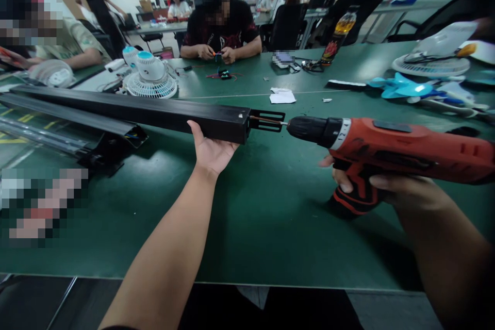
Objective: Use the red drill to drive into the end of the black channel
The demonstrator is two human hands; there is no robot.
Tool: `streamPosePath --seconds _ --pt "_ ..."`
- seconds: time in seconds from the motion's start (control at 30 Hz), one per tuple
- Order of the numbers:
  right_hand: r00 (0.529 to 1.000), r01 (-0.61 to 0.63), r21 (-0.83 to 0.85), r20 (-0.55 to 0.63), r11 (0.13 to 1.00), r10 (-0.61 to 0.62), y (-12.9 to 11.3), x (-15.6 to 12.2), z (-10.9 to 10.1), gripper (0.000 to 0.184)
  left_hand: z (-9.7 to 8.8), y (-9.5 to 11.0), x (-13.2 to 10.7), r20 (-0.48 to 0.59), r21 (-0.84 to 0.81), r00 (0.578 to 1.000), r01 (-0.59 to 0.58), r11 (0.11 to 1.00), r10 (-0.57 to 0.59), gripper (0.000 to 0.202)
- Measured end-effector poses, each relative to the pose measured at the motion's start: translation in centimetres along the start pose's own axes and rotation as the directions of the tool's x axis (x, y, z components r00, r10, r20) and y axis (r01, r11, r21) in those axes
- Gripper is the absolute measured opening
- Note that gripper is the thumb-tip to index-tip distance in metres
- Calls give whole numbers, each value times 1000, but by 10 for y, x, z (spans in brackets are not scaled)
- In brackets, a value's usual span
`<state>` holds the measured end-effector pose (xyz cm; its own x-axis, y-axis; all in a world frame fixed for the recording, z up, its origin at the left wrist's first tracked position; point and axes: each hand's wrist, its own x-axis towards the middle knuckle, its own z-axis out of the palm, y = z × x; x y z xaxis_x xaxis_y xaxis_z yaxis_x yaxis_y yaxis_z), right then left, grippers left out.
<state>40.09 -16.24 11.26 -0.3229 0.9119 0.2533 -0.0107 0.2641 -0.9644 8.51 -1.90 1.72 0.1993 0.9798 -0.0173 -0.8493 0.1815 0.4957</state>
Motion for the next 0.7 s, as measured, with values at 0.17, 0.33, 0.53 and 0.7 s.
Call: streamPosePath --seconds 0.17,0.33,0.53,0.7 --pt "999 -25 -10 30 1000 25 0 -3 -5 60 2 0 -1 -54 39 998 -15 999 17 112" --pt "998 5 -28 67 1000 -3 6 -4 -11 62 0 2 0 -21 4 1000 16 1000 -16 109" --pt "994 -19 16 111 1000 17 7 -3 -13 55 1 0 0 -57 33 998 4 999 -2 110" --pt "966 -46 55 257 997 31 7 -1 -14 55 -1 1 1 -10 7 999 30 1000 -30 109"
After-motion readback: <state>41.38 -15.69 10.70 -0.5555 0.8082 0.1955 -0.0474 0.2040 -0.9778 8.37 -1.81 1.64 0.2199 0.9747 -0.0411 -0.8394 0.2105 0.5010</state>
